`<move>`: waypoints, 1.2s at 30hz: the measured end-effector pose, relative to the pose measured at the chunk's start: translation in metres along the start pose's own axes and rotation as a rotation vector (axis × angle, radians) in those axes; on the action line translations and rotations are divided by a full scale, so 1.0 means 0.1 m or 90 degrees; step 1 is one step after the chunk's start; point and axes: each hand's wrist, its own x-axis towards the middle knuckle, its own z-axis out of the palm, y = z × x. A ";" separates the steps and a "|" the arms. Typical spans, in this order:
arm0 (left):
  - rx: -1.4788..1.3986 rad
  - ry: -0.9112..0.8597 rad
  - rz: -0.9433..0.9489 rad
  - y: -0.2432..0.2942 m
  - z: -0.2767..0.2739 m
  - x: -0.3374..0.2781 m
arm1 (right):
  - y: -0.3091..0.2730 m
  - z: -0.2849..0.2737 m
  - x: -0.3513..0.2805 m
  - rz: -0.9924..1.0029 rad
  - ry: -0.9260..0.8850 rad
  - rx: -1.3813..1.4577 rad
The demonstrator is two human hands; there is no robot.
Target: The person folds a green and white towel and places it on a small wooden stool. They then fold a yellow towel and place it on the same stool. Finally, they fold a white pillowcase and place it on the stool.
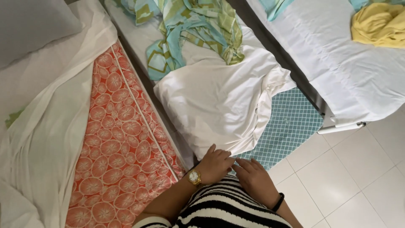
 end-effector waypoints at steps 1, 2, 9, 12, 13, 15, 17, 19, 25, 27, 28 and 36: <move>0.001 0.000 0.002 0.00 0.07 0.02 | 0.06 0.02 -0.04 0.000 0.002 -0.001; 0.010 -0.026 -0.003 0.02 0.14 -0.02 | 0.06 0.05 -0.11 0.012 0.005 0.015; 0.011 -0.057 -0.003 -0.15 -0.02 0.00 | 0.11 0.08 0.02 0.037 0.034 0.060; 0.044 -0.035 0.018 -0.36 0.03 0.03 | 0.14 0.07 0.27 0.024 0.022 0.030; 0.045 -0.040 0.022 -0.46 0.01 0.03 | 0.14 0.10 0.37 0.028 0.027 0.032; 0.067 -0.016 0.048 -0.68 -0.04 0.05 | 0.14 0.15 0.59 0.011 0.015 0.028; 0.041 -0.048 0.037 -0.97 -0.24 0.14 | 0.19 0.21 0.90 0.020 0.031 0.026; 0.016 -0.083 0.022 -1.29 -0.49 0.19 | 0.15 0.28 1.25 0.028 0.046 0.028; 0.060 -0.092 0.064 -2.14 -1.24 0.42 | -0.07 0.22 2.27 0.049 0.057 0.045; 0.075 -0.040 0.103 -2.44 -1.37 0.45 | -0.09 0.22 2.50 0.036 0.091 0.037; 0.068 -0.043 0.103 -2.47 -1.47 0.48 | -0.12 0.21 2.54 0.040 0.086 0.038; 0.047 -0.032 0.077 -2.47 -1.51 0.58 | -0.08 0.12 2.73 0.062 0.054 0.045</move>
